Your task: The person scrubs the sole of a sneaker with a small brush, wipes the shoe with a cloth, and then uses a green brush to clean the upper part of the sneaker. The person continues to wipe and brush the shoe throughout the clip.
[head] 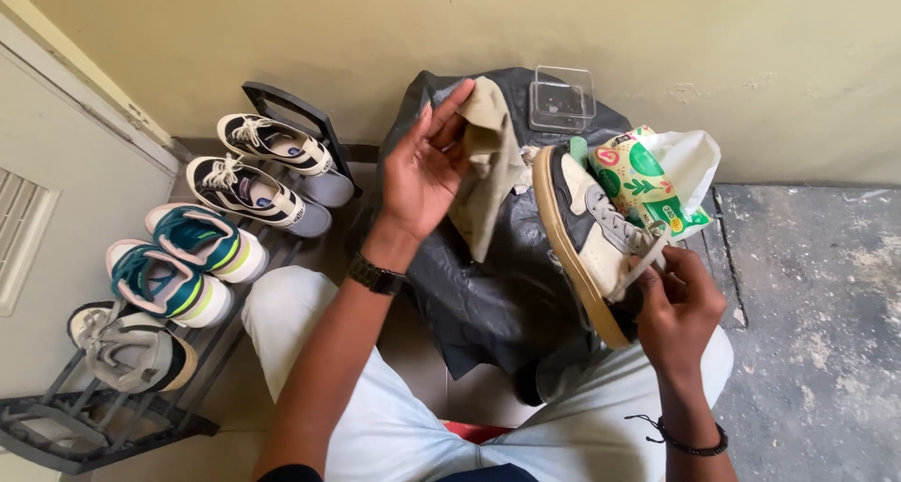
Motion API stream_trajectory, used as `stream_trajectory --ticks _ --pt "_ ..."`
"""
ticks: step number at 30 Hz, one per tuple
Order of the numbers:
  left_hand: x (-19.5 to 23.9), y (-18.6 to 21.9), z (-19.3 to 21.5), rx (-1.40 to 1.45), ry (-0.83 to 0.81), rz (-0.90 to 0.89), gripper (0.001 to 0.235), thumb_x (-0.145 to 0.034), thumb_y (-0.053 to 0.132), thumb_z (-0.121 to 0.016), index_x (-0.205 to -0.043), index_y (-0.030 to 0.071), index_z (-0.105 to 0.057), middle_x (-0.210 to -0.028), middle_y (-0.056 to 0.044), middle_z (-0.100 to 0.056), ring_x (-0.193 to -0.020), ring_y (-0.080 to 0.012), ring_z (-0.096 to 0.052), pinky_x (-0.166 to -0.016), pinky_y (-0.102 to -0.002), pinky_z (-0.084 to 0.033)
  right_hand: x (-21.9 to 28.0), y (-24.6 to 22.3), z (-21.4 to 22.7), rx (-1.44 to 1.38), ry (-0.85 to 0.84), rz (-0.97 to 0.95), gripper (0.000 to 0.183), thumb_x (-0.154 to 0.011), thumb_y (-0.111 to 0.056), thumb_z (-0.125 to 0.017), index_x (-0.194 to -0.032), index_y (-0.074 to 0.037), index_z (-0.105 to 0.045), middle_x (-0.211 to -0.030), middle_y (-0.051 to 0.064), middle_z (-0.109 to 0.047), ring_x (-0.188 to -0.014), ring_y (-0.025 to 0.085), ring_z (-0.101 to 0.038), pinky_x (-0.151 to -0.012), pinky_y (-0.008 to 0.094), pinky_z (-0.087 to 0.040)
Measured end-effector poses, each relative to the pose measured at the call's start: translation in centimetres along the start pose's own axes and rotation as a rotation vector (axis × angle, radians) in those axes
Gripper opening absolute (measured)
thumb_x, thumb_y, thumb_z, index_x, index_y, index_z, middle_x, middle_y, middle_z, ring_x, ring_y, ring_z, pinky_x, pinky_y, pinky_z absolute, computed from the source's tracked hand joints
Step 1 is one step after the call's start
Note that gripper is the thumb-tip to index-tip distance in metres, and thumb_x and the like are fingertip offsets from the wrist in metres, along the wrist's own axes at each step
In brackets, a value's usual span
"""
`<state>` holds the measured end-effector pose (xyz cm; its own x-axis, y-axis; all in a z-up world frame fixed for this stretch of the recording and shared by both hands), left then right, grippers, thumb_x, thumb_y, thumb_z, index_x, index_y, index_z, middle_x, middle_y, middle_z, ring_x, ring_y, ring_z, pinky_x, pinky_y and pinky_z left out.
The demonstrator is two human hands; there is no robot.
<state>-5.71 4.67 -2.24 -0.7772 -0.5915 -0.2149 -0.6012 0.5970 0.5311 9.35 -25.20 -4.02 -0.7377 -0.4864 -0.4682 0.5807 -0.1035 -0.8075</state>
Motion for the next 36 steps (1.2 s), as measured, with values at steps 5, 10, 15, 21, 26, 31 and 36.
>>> stream_trajectory --ticks 5,10,15,21,26,31,36 --pt "1.7 -1.8 2.0 -0.490 0.090 0.039 0.045 -0.100 0.027 -0.063 -0.141 0.007 -0.063 -0.134 -0.015 -0.067 -0.119 -0.0282 -0.064 -0.102 -0.045 -0.056 0.7 -0.5 -1.3 0.250 0.103 0.111 0.014 -0.096 0.006 -0.076 -0.108 0.004 -0.069 -0.066 0.018 -0.059 -0.062 0.034 -0.064 -0.051 0.039 -0.045" --pt "2.2 -5.8 9.3 -1.439 0.063 0.129 0.034 -0.101 0.020 -0.062 -0.133 0.011 -0.070 -0.092 -0.014 -0.078 -0.082 -0.0333 -0.075 -0.072 -0.041 -0.064 1.5 -1.5 -5.6 0.509 0.157 0.217 0.019 -0.088 -0.005 -0.079 -0.105 -0.009 -0.070 -0.069 0.016 -0.063 -0.068 0.042 -0.066 -0.058 0.047 -0.049" --pt "2.8 -6.4 11.3 -2.041 0.117 0.339 0.041 -0.090 0.044 -0.056 -0.095 0.012 -0.080 -0.079 -0.017 -0.074 -0.078 -0.0443 -0.074 -0.068 -0.058 -0.061 1.9 -2.0 -10.7 0.761 0.178 0.262 0.014 -0.089 -0.015 -0.076 -0.099 -0.013 -0.066 -0.070 0.011 -0.067 -0.065 0.036 -0.069 -0.054 0.044 -0.051" --pt "4.5 -1.2 3.6 -1.473 0.054 0.059 0.024 -0.097 0.020 -0.062 -0.112 0.008 -0.076 -0.069 -0.015 -0.073 -0.071 -0.0341 -0.074 -0.063 -0.043 -0.060 2.1 -0.4 -15.1 0.842 -0.050 -0.062 0.025 -0.098 -0.038 -0.065 -0.101 -0.015 -0.057 -0.076 0.015 -0.070 -0.069 0.044 -0.070 -0.064 0.058 -0.054" --pt "5.2 -1.5 3.5 -1.331 -0.018 0.107 0.032 -0.099 0.015 -0.061 -0.125 -0.002 -0.068 -0.085 -0.021 -0.076 -0.077 -0.0342 -0.076 -0.067 -0.043 -0.063 2.5 -1.7 -16.8 0.621 -0.259 -0.150 0.023 -0.097 -0.031 -0.067 -0.102 -0.009 -0.059 -0.075 0.017 -0.071 -0.074 0.047 -0.071 -0.062 0.057 -0.053" --pt "5.8 -2.1 3.0 -1.299 -0.053 0.084 0.041 -0.100 0.015 -0.063 -0.135 -0.005 -0.059 -0.093 -0.025 -0.073 -0.084 -0.0373 -0.075 -0.069 -0.047 -0.064 2.8 -4.0 -14.5 0.388 -0.399 -0.076 0.018 -0.096 -0.017 -0.069 -0.106 -0.002 -0.067 -0.077 0.017 -0.075 -0.074 0.041 -0.074 -0.060 0.047 -0.059" --pt "7.0 -3.1 0.5 -1.418 -0.126 0.139 0.084 -0.091 0.031 -0.074 -0.155 -0.002 -0.032 -0.111 -0.021 -0.055 -0.083 -0.0323 -0.070 -0.063 -0.046 -0.059 1.8 -4.0 -9.1 0.314 -0.216 -0.007 0.018 -0.095 -0.009 -0.074 -0.113 -0.009 -0.075 -0.082 0.012 -0.075 -0.073 0.030 -0.074 -0.068 0.038 -0.058"
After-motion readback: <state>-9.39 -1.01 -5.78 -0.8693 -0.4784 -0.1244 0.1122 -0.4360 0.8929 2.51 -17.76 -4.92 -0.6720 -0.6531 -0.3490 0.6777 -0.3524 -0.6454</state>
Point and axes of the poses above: each hand's wrist, its own x-axis away from the middle knuckle, its own z-axis out of the back of the hand, y = z × x, the point moved 2 cm from there along -x, towards the middle knuckle
